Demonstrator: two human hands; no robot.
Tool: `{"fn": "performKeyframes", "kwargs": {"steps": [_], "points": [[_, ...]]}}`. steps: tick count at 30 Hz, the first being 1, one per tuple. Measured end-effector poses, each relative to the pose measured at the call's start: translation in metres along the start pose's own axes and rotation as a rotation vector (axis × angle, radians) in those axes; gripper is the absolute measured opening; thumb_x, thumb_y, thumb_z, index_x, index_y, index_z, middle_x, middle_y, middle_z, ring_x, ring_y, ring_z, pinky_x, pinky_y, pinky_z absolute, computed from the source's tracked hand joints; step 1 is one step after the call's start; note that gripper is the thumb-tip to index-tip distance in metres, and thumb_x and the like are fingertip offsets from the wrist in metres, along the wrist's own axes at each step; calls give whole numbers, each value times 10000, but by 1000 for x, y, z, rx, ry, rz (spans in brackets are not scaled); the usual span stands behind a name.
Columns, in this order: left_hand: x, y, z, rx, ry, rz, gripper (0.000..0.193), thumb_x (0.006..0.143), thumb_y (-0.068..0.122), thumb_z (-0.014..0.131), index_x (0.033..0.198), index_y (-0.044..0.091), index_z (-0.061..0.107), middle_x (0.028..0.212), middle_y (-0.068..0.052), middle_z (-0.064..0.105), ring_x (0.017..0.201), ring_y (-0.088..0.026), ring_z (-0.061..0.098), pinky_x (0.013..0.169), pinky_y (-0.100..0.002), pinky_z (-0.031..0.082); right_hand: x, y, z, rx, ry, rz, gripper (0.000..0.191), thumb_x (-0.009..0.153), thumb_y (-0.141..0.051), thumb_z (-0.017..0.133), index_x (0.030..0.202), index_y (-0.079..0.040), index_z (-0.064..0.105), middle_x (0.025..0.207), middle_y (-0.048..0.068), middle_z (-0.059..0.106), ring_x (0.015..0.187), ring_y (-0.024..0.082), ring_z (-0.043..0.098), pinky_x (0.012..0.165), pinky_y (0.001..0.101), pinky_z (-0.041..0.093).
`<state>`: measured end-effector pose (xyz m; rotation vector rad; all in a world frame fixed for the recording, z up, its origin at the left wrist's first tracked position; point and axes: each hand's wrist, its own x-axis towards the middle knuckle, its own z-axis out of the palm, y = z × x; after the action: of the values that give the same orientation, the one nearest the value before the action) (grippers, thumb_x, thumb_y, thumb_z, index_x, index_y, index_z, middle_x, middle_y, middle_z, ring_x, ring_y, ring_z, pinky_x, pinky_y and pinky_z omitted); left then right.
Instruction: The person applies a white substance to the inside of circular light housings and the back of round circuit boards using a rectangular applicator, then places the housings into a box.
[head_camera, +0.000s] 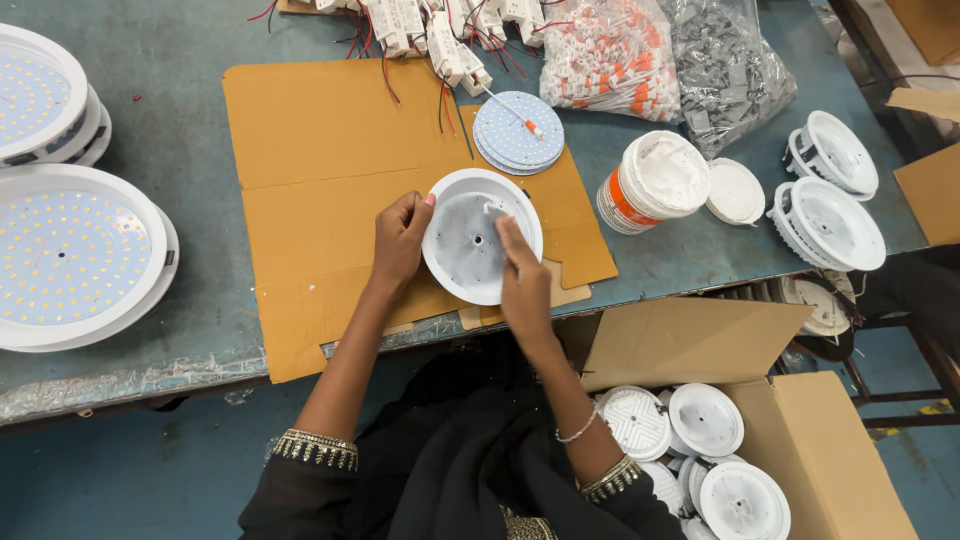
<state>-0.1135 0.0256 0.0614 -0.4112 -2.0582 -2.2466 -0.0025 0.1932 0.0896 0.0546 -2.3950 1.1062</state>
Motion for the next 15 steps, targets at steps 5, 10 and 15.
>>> {"fn": "performKeyframes", "kwargs": {"steps": [5,10,15], "points": [[-1,0,1,54,17,23,435,1061,237,585,698,47,438,622,40,381,614,-57,326,531,-289,317,-10,-12,10,-424,-82,113,491,936,54,477,1374,-107,628,1453,125,586,1354,280,543,1031,415,488],[-1,0,2,71,19,55,432,1066,234,591,711,43,435,632,34,380,624,-59,329,537,-290,319,-11,-25,-9,-480,-182,109,458,895,40,505,1282,-119,691,1355,118,657,1223,298,635,974,438,517],[-5,4,0,59,-12,115,400,1061,238,602,743,47,453,650,37,394,627,-57,339,540,-285,312,-10,-39,-42,-289,-241,73,374,896,-6,548,1206,-92,738,1212,138,721,1059,324,699,916,416,541]]}}
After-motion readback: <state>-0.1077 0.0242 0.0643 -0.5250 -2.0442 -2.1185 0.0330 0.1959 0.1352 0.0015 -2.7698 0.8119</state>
